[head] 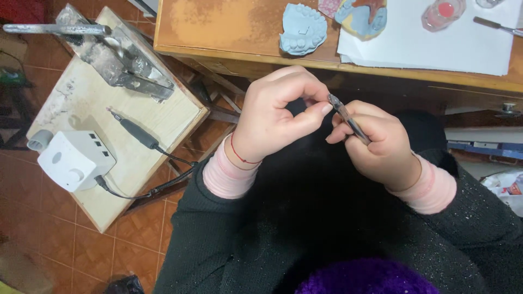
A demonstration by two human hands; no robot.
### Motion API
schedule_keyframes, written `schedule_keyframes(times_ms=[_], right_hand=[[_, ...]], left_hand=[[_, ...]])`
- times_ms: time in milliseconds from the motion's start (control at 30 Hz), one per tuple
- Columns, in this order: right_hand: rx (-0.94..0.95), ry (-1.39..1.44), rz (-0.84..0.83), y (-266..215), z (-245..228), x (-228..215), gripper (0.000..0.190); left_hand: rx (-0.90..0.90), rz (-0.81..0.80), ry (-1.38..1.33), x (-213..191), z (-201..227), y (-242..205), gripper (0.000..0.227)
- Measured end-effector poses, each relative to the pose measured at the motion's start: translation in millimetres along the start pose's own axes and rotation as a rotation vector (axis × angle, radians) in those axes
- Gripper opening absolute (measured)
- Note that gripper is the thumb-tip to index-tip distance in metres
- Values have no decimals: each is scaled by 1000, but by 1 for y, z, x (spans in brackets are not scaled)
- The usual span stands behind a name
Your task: Adjusting a wire and placing it into a dental plaster mold at a workbench.
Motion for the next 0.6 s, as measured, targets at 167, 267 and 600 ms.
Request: schedule_keyframes(times_ms=[167, 267, 600], right_hand=[[-5, -6, 21, -1, 2, 0, 24], [-17, -15, 22, -1, -1, 2, 23], [-115, -190, 220, -4, -7, 2, 27]], left_hand=[[9, -23, -10, -1, 1, 1, 8], [16, -17, 35, -1, 4, 1, 7], [-9, 58, 78, 9, 9, 2, 6]])
Point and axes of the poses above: each hand's wrist, its own y-axis towards the middle knuckle, its own x-axis out of the palm, z = x × y, the point moved 5 cm from there along y, towards the middle knuckle, and after that the axes turned 9 degrees about z, right-handed, at the moved point
